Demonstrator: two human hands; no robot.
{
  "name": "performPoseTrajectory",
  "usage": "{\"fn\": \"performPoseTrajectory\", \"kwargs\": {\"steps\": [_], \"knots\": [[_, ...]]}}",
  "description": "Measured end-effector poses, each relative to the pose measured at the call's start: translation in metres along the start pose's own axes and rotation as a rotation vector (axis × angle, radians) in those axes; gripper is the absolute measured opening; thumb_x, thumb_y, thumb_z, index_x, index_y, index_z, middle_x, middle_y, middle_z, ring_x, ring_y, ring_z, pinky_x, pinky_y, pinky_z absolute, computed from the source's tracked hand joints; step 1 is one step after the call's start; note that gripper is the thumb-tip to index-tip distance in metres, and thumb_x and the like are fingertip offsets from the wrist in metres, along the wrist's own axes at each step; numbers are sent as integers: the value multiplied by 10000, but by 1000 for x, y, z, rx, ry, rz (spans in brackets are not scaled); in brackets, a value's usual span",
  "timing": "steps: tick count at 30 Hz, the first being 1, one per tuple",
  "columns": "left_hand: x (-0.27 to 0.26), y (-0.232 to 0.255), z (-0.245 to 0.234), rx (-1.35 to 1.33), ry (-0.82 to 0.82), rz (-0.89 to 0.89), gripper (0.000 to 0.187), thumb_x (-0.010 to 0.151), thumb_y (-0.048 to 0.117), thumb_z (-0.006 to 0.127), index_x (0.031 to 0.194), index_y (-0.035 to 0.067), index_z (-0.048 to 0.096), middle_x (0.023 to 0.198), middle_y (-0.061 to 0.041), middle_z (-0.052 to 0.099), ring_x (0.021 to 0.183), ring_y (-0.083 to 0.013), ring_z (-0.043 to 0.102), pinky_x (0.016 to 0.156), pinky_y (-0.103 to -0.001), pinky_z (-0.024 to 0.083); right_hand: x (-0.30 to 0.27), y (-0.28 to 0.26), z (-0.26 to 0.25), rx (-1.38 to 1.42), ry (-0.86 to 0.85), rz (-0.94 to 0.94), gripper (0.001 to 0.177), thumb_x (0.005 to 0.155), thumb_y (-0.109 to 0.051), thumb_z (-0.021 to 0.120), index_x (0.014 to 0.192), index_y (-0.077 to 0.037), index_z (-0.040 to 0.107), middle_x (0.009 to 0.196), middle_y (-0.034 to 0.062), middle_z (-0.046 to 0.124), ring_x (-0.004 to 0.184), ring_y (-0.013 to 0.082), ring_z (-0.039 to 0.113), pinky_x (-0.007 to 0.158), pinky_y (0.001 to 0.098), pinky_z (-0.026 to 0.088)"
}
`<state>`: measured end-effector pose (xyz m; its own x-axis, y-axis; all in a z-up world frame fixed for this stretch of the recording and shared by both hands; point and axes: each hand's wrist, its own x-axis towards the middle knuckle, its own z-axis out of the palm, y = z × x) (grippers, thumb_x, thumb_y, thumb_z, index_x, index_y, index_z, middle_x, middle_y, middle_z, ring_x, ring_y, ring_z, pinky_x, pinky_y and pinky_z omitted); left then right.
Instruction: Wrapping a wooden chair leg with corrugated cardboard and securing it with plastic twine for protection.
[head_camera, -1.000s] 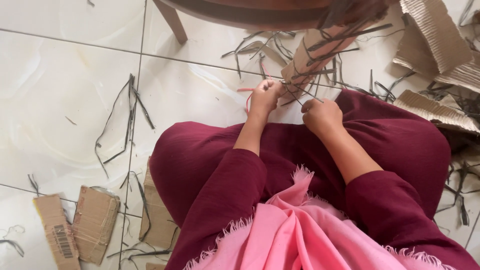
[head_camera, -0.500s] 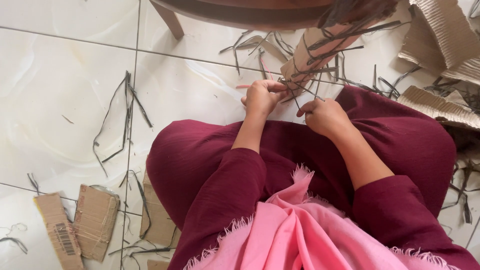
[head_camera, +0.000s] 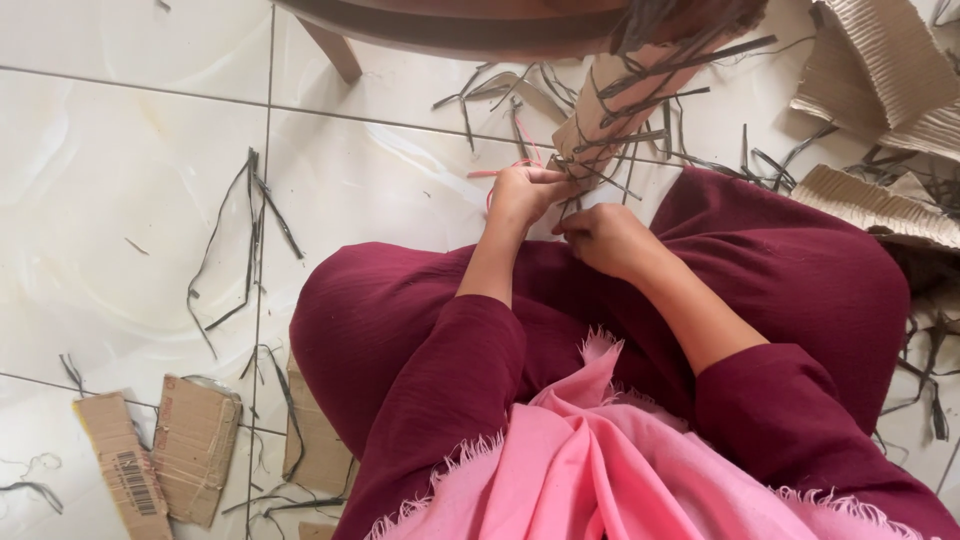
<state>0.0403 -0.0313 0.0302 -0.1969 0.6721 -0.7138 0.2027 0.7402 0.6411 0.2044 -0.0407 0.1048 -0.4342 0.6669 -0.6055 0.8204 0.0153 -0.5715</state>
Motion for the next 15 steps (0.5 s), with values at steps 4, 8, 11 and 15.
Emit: {"fn": "performPoseTrajectory", "kwargs": {"steps": [4,8,11,15], "knots": [[29,-23,9,11,-11,11,396,649,403,911,1017,289,820,915,-23,810,1012,-245,745,911,-321,551,4,18,-8,33,64,44,317,868,-264,676,1161,-198,777,1051,146,779,1097,426,684,997,566,533],[35,-22,9,79,-31,5,368,660,419,890,1010,330,819,944,-6,808,1047,-246,745,926,-330,555,20,35,-5,341,315,146,292,892,-293,714,1163,-187,741,713,13,745,680,168,726,674,337,569],[25,-11,2,90,-45,-5,349,687,401,874,1025,334,816,945,-10,810,1054,-249,744,936,-327,548,25,18,0,668,336,123,326,875,-209,722,1164,-58,714,740,82,750,592,131,718,490,232,520],[35,-24,6,121,-62,-8,305,736,406,848,1034,358,809,919,18,811,1048,-221,744,938,-309,545,26,2,10,1067,401,102,323,820,-108,816,1061,80,710,841,176,752,698,215,769,556,250,615]]}}
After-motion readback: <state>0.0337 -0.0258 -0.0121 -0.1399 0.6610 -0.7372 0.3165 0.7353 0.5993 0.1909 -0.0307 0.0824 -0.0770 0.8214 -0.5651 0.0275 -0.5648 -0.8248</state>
